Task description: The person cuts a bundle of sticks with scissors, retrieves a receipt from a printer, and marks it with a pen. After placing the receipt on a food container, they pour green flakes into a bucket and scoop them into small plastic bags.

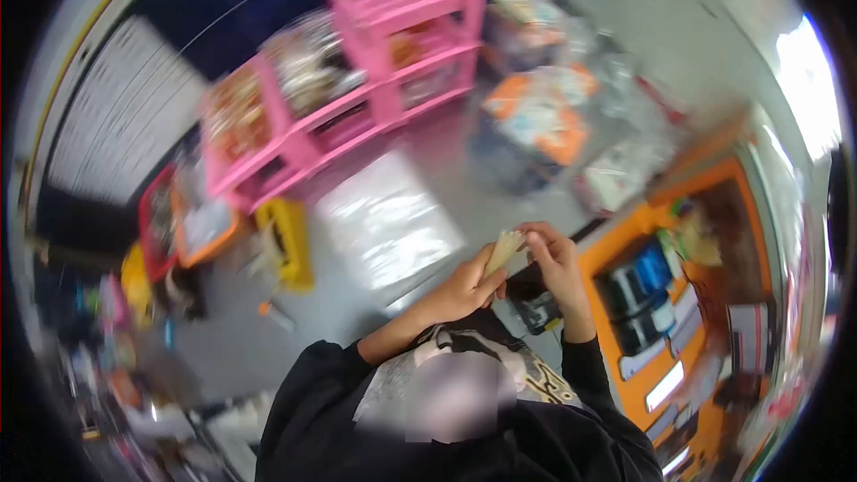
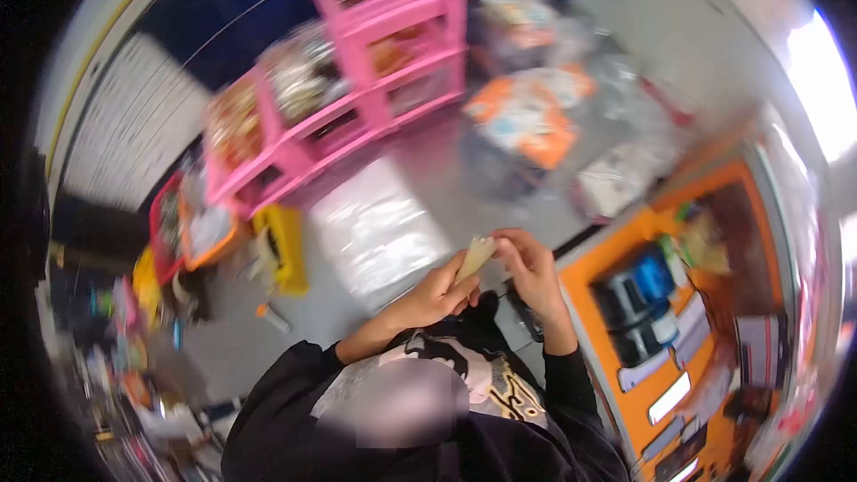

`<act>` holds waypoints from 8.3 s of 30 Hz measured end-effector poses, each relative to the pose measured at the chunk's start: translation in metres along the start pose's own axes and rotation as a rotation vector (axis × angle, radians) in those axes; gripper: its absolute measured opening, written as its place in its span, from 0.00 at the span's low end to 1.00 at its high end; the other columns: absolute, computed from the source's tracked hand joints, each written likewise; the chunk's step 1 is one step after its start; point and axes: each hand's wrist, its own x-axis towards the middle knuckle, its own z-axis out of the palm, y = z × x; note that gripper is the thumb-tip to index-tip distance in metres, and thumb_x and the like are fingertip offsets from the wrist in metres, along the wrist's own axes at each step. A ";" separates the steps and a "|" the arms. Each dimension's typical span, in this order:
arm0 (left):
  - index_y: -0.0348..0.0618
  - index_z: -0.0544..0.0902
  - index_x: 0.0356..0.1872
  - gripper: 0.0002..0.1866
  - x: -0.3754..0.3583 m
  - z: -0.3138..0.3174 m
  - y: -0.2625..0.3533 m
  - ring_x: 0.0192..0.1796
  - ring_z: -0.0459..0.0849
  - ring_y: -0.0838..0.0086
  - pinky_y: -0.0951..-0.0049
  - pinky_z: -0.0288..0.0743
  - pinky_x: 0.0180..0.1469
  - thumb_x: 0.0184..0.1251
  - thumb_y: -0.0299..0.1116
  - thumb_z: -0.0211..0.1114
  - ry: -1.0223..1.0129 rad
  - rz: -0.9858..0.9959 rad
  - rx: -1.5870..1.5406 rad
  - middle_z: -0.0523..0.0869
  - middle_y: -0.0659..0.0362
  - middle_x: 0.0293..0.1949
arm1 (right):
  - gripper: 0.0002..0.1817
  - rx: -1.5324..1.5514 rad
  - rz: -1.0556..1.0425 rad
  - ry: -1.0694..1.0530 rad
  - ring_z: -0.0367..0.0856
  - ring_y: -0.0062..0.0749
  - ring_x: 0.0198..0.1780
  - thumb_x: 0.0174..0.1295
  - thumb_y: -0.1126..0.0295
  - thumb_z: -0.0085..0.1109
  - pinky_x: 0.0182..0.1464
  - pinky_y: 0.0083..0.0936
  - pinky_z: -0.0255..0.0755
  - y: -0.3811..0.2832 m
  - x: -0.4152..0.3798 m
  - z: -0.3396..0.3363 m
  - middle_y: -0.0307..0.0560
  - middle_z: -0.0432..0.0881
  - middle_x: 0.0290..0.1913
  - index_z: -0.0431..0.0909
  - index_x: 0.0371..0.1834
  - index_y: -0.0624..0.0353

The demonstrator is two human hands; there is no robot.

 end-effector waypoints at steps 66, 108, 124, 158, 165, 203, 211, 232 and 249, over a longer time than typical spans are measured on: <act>0.38 0.60 0.67 0.25 -0.417 -0.173 -0.022 0.36 0.67 0.82 0.80 0.64 0.41 0.74 0.37 0.50 1.406 0.675 -0.375 0.70 0.64 0.37 | 0.25 0.335 0.327 -1.072 0.76 0.29 0.32 0.52 0.64 0.70 0.31 0.26 0.70 -0.008 -0.072 0.496 0.48 0.76 0.30 0.65 0.44 0.61; 0.34 0.62 0.64 0.22 -0.368 -0.161 0.057 0.35 0.69 0.82 0.80 0.65 0.38 0.75 0.34 0.42 1.194 0.474 0.189 0.70 0.63 0.34 | 0.24 0.521 -0.145 -1.021 0.77 0.24 0.37 0.50 0.74 0.72 0.42 0.23 0.72 -0.043 -0.090 0.430 0.41 0.74 0.38 0.69 0.46 0.64; 0.38 0.65 0.57 0.15 -0.368 -0.150 0.043 0.32 0.79 0.69 0.70 0.73 0.36 0.72 0.29 0.47 1.261 0.363 0.352 0.79 0.51 0.35 | 0.34 0.591 -0.194 -0.725 0.71 0.20 0.22 0.44 0.40 0.69 0.23 0.15 0.65 -0.046 -0.106 0.434 0.38 0.72 0.24 0.64 0.37 0.57; 0.36 0.65 0.55 0.15 -0.351 -0.188 0.005 0.32 0.66 0.81 0.80 0.67 0.36 0.77 0.34 0.40 1.407 0.365 0.404 0.68 0.63 0.33 | 0.09 0.278 -0.058 -0.928 0.78 0.25 0.36 0.64 0.73 0.56 0.37 0.22 0.75 -0.040 -0.037 0.477 0.47 0.78 0.37 0.73 0.43 0.68; 0.40 0.55 0.66 0.24 -0.366 -0.171 0.024 0.30 0.64 0.79 0.79 0.64 0.33 0.75 0.39 0.45 0.746 0.567 -0.484 0.62 0.64 0.28 | 0.02 0.488 0.014 -1.091 0.73 0.22 0.41 0.64 0.76 0.55 0.45 0.22 0.70 -0.058 -0.021 0.457 0.38 0.74 0.38 0.77 0.35 0.63; 0.31 0.69 0.54 0.18 -0.263 -0.328 -0.055 0.54 0.77 0.48 0.55 0.75 0.51 0.63 0.23 0.49 0.395 -0.746 1.394 0.77 0.41 0.51 | 0.04 0.246 -0.191 0.566 0.78 0.25 0.33 0.62 0.77 0.58 0.38 0.22 0.77 0.079 -0.082 0.130 0.46 0.80 0.33 0.72 0.32 0.63; 0.45 0.61 0.67 0.35 -0.253 -0.327 -0.031 0.67 0.62 0.51 0.50 0.60 0.65 0.61 0.46 0.61 0.235 -0.581 1.370 0.66 0.46 0.64 | 0.05 0.056 0.076 0.519 0.80 0.25 0.34 0.58 0.77 0.62 0.39 0.21 0.77 0.142 -0.160 0.094 0.45 0.81 0.36 0.79 0.36 0.66; 0.39 0.69 0.60 0.19 -0.235 -0.205 -0.013 0.43 0.83 0.69 0.71 0.76 0.48 0.72 0.23 0.39 0.775 -0.028 0.753 0.79 0.50 0.51 | 0.08 0.554 0.720 1.177 0.80 0.35 0.27 0.51 0.84 0.57 0.33 0.32 0.80 0.357 -0.226 -0.064 0.47 0.77 0.24 0.75 0.36 0.69; 0.44 0.80 0.45 0.17 0.068 0.184 -0.064 0.55 0.77 0.60 0.61 0.65 0.58 0.54 0.19 0.55 -0.119 0.461 0.839 0.82 0.57 0.47 | 0.13 0.264 0.362 -0.085 0.80 0.23 0.33 0.63 0.62 0.58 0.38 0.19 0.75 0.095 -0.222 -0.180 0.41 0.80 0.36 0.78 0.45 0.59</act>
